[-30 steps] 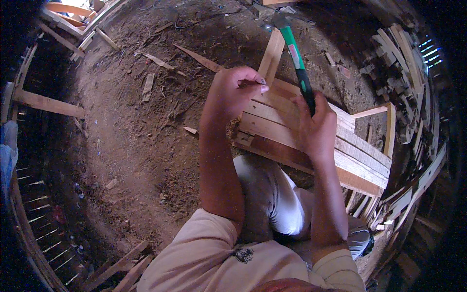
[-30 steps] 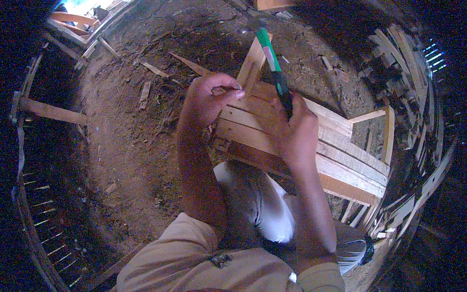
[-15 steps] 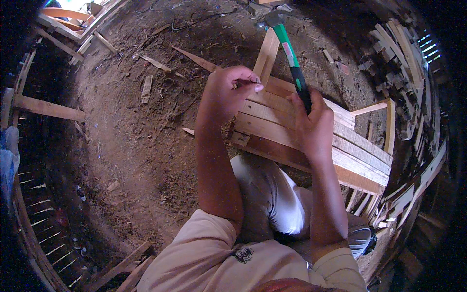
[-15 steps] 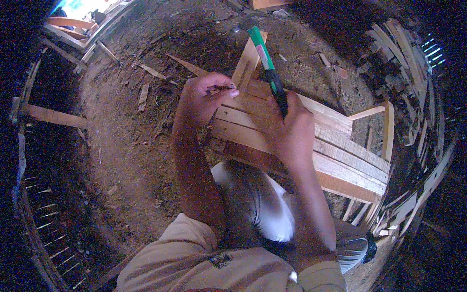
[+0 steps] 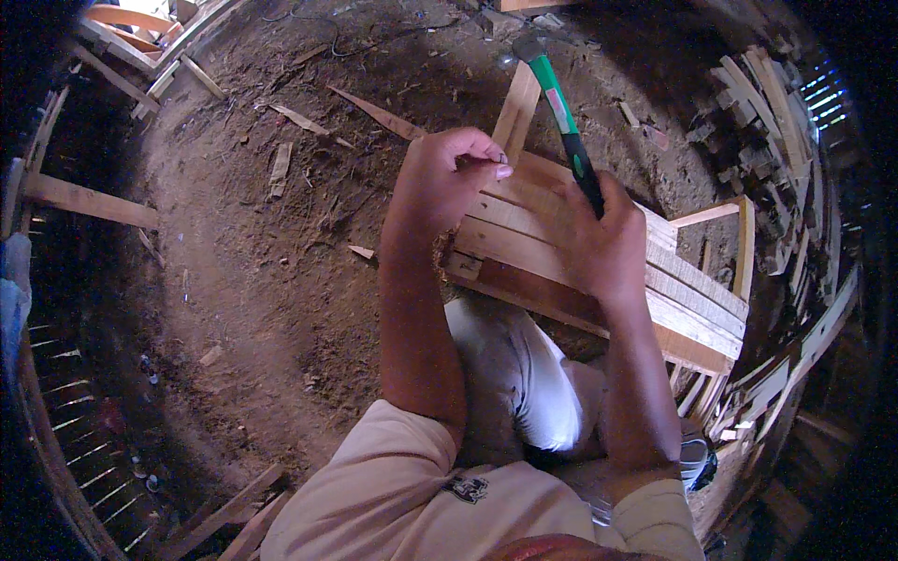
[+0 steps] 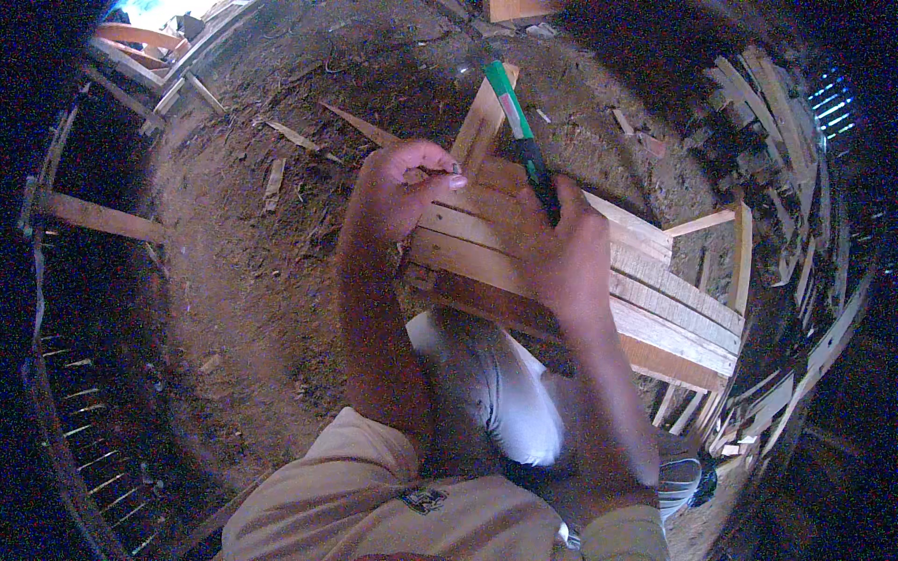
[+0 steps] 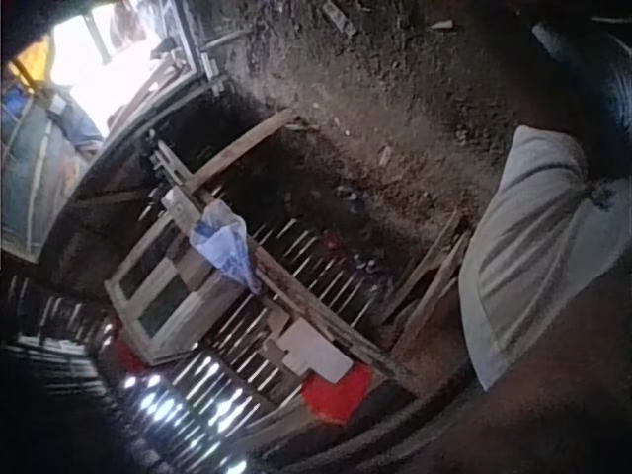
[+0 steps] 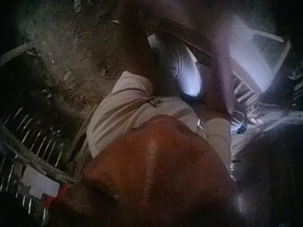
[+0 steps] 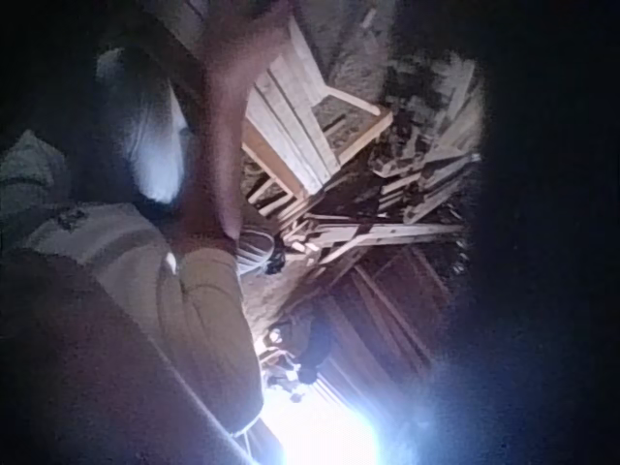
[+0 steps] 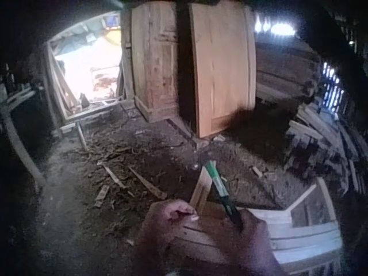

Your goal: The person assembles a wooden frame by hand, using a hammer to drive nails into the joints. They position planks, align them, and secure them with nails, occasionally adjusting the frame's orientation.

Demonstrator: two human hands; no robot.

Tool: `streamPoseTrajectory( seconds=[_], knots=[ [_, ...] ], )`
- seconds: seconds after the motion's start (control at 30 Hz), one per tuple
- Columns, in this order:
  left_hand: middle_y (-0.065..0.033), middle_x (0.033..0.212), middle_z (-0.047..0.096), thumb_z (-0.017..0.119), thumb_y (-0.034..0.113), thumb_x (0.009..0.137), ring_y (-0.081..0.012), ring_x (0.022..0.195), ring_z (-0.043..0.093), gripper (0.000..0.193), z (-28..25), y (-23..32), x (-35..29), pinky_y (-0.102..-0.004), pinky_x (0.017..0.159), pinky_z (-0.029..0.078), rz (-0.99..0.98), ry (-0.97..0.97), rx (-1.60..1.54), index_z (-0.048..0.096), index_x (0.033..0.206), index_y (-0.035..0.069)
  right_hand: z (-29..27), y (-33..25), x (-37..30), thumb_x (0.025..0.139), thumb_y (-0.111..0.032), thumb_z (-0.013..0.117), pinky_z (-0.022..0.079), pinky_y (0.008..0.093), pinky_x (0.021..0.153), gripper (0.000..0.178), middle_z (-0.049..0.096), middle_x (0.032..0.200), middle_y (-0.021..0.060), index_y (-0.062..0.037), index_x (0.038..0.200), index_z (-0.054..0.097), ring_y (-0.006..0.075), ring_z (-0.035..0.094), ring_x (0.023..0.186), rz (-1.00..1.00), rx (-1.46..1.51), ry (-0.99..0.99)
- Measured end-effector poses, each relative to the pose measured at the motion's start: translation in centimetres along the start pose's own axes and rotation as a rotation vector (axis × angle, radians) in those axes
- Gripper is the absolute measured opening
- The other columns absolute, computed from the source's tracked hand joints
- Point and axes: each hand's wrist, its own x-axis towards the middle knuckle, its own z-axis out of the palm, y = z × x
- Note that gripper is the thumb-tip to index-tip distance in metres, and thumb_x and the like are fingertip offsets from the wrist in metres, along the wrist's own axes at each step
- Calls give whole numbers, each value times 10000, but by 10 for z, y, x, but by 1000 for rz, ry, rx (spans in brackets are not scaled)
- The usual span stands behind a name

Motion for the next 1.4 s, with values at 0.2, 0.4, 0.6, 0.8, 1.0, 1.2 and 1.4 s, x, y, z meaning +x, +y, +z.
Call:
streamPoseTrajectory(
  seconds=[0.2,0.4,0.6,0.8,1.0,1.2,1.4],
  knots=[
    [-82,842,746,814,168,790,-178,836,710,199,4,-7,1,-335,783,534,8,27,-42,735,886,13,-60,4,-10,982,-188,666,498,374,648,285,674,803,92,13,1183,646,225,599,662,-82,-50,-96],
    [-104,774,738,808,103,764,-140,711,665,162,5,-4,-3,-303,685,526,33,97,5,755,867,-11,-114,5,-18,987,-138,645,357,239,557,338,549,736,-14,11,1288,615,48,453,641,-75,-143,-231],
    [-112,766,743,813,107,762,-121,684,662,172,9,-5,-4,-304,666,531,-54,116,-19,773,891,-1,-130,-40,-7,985,-135,629,371,277,692,355,579,887,36,16,1306,621,127,496,775,97,-37,-311],
    [-114,795,755,816,105,762,-129,707,679,188,7,-2,-4,-309,702,546,-114,104,21,787,923,12,-136,-47,-2,985,-112,625,334,214,553,396,532,730,-51,16,1360,608,23,417,639,-62,-183,-375],
    [-108,805,758,823,115,757,-138,716,688,201,11,-11,-3,-317,708,551,-146,101,-20,788,925,12,-129,-42,-7,986,-115,626,342,230,556,391,536,726,-46,22,1352,612,36,425,638,3,-130,-262],
    [-102,783,756,814,106,761,-138,698,687,184,9,-3,-3,-312,690,551,-184,90,-84,789,916,10,-129,-49,-9,988,-125,623,339,230,554,396,539,729,-38,24,1355,608,34,424,638,14,-133,-249],
    [-99,778,756,807,89,770,-129,698,683,176,9,-8,-4,-298,675,551,-115,101,-28,783,910,-15,-131,-39,-7,988,-127,618,392,235,601,391,602,786,2,43,1339,610,47,466,684,-127,-233,-299]
  ],
)
